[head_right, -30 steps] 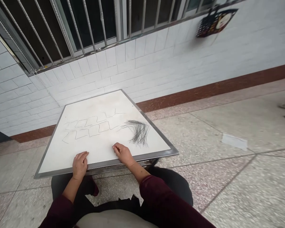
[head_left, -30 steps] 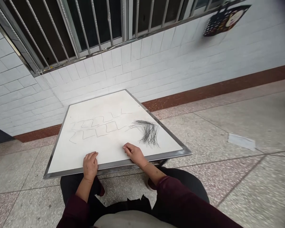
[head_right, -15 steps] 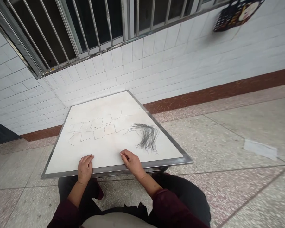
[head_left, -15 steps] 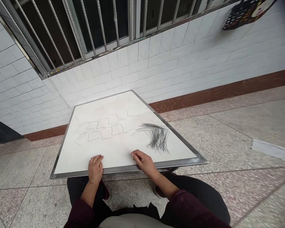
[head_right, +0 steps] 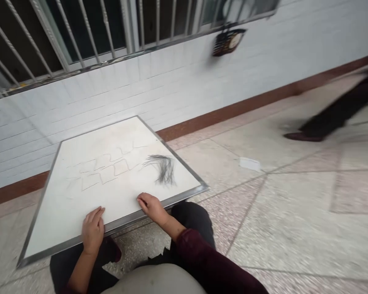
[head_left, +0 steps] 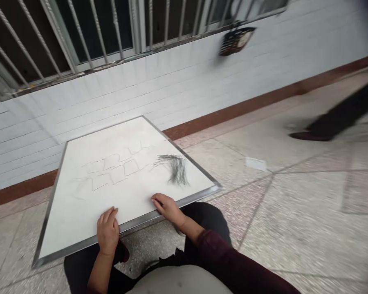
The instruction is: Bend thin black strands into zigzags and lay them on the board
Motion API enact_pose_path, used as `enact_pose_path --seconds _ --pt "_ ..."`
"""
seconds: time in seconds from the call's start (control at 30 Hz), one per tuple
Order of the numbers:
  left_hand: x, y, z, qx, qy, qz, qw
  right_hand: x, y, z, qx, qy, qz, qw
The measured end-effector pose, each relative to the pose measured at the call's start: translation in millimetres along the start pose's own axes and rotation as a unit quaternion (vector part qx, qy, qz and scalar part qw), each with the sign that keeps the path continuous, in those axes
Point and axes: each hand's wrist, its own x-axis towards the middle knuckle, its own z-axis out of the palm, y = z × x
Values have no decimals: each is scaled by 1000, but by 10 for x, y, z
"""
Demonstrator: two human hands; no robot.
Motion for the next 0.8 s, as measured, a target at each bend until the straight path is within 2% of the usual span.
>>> enact_pose_path --seconds 0.2,0.3,0.37,0.47,0.5,0.57,0.67,0.8 --pt "35 -10 53 -8 9 20 1000 -26 3 -8 -48 -33 -4 998" --pt "33 -4 78 -5 19 26 999 43 42 -156 -83 -15 8 996" --pt "28 -6 96 -1 21 28 999 172 98 -341 -138 33 41 989" --pt "16 -11 116 9 21 26 999 462 223 -644 -248 97 147 953" --pt "11 -12 120 14 20 26 999 565 271 -723 -278 95 181 939" --pt "1 -12 126 25 20 25 999 749 366 -819 -297 88 203 929" --pt "-13 -10 132 38 19 27 999 933 481 -825 -313 63 214 923" --pt "-22 -7 137 59 19 36 997 1022 564 -746 -331 36 236 913"
